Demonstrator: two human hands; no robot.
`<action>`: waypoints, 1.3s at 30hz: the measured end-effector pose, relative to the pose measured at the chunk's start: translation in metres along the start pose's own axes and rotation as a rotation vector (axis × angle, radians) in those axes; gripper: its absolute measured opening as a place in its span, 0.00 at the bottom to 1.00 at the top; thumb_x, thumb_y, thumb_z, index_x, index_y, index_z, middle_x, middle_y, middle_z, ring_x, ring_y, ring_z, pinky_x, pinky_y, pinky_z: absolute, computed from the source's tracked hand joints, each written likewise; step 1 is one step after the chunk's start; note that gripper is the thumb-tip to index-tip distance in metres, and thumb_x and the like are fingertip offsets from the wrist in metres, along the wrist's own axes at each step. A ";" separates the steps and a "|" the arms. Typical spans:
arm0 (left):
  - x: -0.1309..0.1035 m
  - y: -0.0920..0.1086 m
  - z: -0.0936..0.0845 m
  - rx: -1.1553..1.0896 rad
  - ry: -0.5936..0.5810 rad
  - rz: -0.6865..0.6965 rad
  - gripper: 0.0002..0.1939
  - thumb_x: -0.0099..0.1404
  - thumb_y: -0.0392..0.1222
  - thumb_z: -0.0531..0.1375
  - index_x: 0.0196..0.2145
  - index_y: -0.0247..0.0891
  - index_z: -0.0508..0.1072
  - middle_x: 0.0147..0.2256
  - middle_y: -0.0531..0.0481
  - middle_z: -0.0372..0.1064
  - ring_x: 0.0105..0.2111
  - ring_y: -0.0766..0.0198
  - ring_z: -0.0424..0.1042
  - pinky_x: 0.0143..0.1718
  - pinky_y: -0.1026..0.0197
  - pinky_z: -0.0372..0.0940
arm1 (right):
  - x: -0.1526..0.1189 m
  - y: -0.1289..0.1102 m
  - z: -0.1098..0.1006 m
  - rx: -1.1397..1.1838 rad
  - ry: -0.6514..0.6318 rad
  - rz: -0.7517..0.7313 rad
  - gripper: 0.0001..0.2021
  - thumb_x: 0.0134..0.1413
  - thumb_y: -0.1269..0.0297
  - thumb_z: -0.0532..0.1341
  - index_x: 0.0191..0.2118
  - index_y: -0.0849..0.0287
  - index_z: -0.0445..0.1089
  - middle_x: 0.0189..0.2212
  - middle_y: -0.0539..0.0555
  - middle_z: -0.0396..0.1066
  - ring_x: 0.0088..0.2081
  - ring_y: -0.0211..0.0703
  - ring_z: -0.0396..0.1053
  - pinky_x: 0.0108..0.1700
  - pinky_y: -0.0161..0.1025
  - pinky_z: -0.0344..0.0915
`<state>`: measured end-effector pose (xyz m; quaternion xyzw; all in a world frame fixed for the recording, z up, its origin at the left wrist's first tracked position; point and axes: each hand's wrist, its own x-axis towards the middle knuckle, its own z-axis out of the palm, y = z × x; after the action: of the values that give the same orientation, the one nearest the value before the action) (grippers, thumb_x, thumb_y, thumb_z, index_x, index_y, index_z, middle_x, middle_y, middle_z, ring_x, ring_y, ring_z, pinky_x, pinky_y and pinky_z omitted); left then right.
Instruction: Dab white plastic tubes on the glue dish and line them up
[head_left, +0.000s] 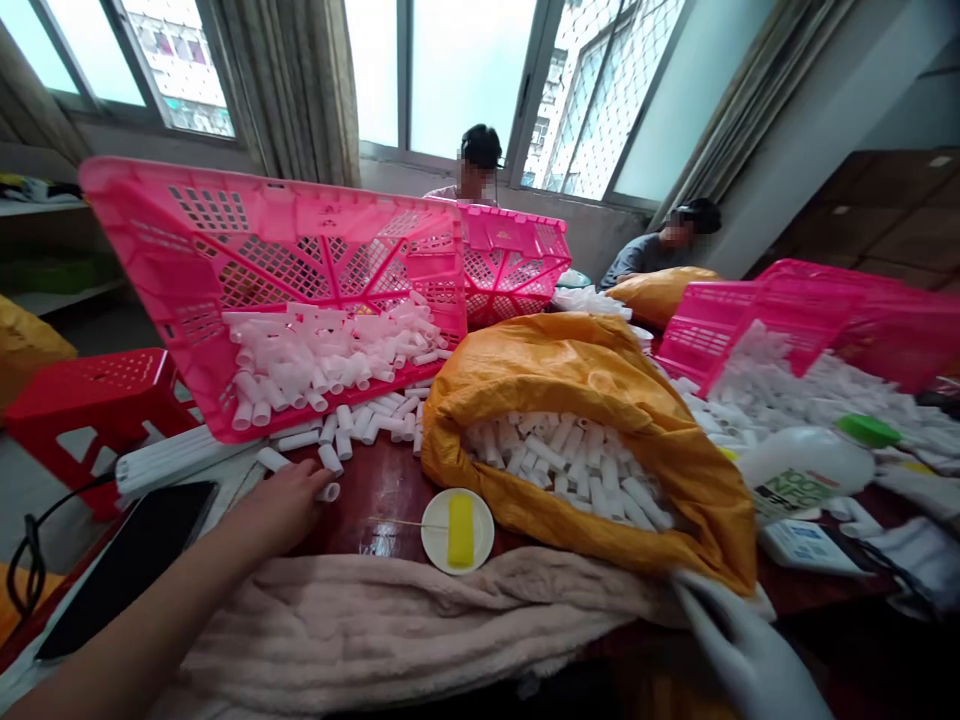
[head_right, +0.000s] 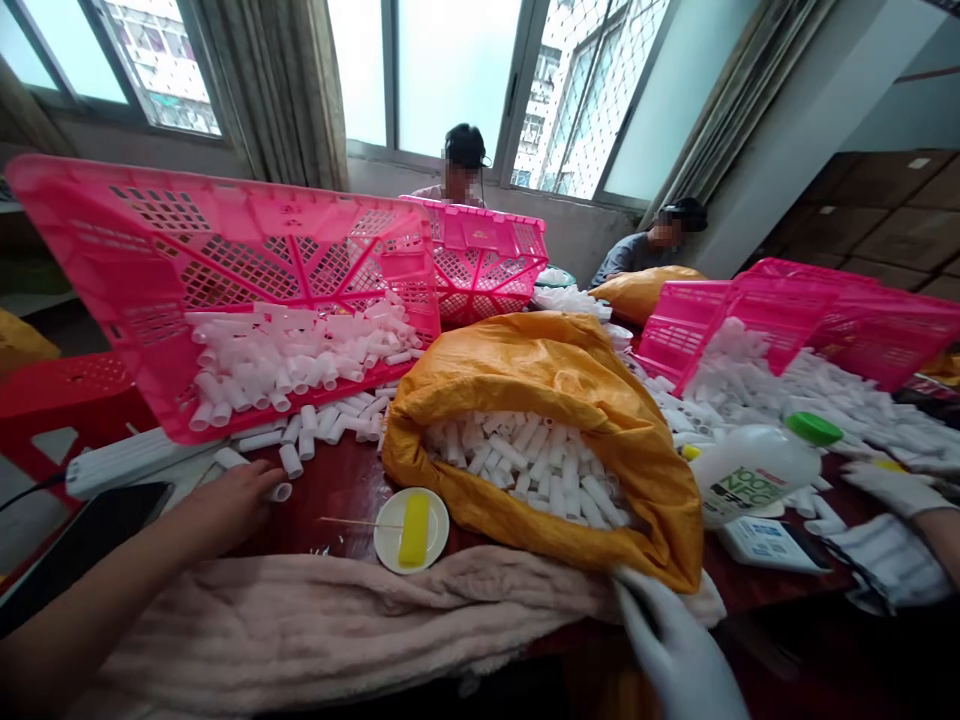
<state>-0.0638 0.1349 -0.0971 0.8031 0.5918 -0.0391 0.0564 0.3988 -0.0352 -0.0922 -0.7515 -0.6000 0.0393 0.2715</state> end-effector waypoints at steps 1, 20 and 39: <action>-0.002 0.011 -0.004 -0.074 -0.024 0.033 0.11 0.59 0.39 0.48 0.38 0.38 0.67 0.34 0.46 0.65 0.35 0.59 0.66 0.33 0.62 0.57 | 0.023 -0.015 0.009 0.041 -0.033 -0.087 0.13 0.55 0.57 0.52 0.42 0.54 0.67 0.42 0.58 0.69 0.44 0.49 0.67 0.47 0.45 0.63; 0.008 0.100 0.030 -0.438 -0.105 0.135 0.08 0.60 0.46 0.51 0.32 0.39 0.63 0.33 0.49 0.68 0.33 0.62 0.68 0.30 0.65 0.55 | 0.049 -0.122 0.099 1.175 -0.519 0.295 0.19 0.46 0.52 0.60 0.38 0.59 0.57 0.19 0.45 0.62 0.17 0.33 0.60 0.18 0.30 0.56; 0.012 0.092 0.040 -0.643 -0.056 0.176 0.09 0.59 0.45 0.51 0.27 0.38 0.62 0.27 0.52 0.63 0.27 0.66 0.62 0.28 0.65 0.55 | 0.037 -0.124 0.144 1.458 -0.464 0.536 0.19 0.41 0.56 0.65 0.35 0.60 0.59 0.21 0.47 0.65 0.21 0.35 0.65 0.23 0.33 0.61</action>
<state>0.0279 0.1134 -0.1343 0.7909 0.5002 0.1327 0.3265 0.2446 0.0672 -0.1481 -0.4767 -0.2640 0.6389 0.5430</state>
